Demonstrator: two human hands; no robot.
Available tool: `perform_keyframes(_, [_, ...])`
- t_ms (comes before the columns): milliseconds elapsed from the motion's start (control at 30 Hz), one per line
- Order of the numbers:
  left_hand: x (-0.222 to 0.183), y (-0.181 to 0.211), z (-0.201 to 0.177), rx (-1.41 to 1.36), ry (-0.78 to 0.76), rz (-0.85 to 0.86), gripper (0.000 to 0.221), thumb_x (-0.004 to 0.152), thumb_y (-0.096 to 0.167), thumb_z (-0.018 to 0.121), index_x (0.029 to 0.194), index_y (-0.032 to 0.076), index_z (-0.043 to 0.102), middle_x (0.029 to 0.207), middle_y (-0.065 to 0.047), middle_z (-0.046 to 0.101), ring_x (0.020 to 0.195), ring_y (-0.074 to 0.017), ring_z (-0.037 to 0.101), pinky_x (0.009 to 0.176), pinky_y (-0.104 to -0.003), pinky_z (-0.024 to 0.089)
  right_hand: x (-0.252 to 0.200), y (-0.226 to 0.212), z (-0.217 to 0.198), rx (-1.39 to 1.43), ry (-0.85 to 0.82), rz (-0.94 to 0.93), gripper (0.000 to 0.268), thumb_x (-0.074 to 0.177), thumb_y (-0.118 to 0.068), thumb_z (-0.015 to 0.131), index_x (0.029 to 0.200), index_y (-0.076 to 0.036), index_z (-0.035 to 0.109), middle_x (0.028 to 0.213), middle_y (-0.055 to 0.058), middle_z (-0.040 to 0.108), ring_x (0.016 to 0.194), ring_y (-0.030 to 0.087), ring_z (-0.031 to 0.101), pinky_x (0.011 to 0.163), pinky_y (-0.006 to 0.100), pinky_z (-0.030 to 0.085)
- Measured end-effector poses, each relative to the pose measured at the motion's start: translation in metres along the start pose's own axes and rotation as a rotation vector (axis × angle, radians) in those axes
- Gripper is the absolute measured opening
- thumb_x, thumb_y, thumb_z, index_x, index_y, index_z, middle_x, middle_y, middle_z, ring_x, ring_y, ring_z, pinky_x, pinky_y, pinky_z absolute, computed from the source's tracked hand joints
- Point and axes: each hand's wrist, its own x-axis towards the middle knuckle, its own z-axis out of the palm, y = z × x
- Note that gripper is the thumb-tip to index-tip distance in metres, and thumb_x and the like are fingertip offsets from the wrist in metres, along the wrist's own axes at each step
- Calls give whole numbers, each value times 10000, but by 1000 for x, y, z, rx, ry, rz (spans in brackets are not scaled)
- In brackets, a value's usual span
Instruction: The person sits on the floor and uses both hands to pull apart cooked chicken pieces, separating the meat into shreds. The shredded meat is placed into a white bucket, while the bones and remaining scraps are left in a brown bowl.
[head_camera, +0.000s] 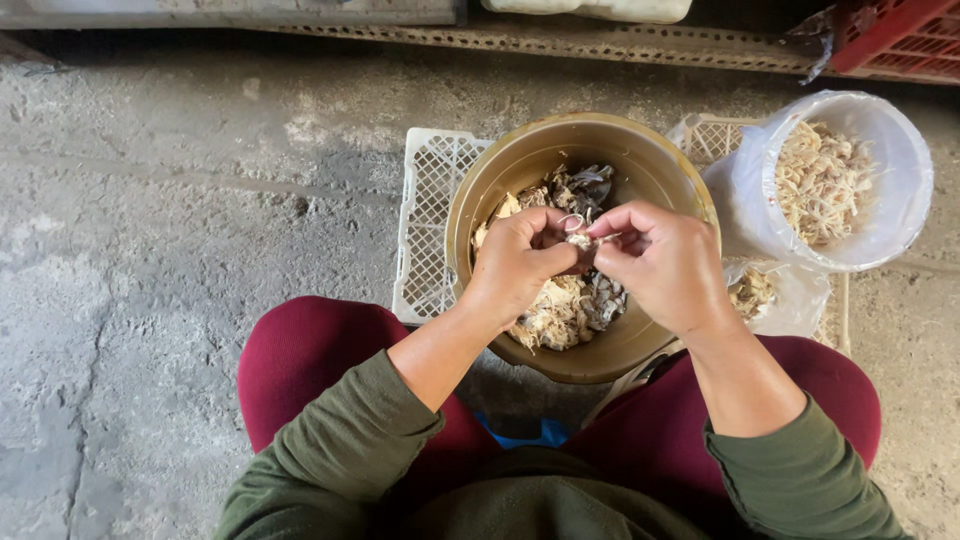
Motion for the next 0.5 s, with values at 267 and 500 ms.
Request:
perform_keyframes(267, [5,-2,5,-120,-84,-51,197,904,-58,668,1101,-48,659,1003,-94,707,870,-140,697,837,-283,608,5,20,-16,182,94,-42,206,912,-12,711,1105,-54,770,925,38,777,795,41,702,723,203,567])
perform_keyframes(500, [12,-2,8,-69,-37,-46,358,895,-44,672,1249,6,640,1062,-61,659,933,-128,683,893,-291,639,-19,3,-16,15,-36,-111,362,931,-79,683,1293,-85,700,1207,67,753,927,128,726,795,269,597])
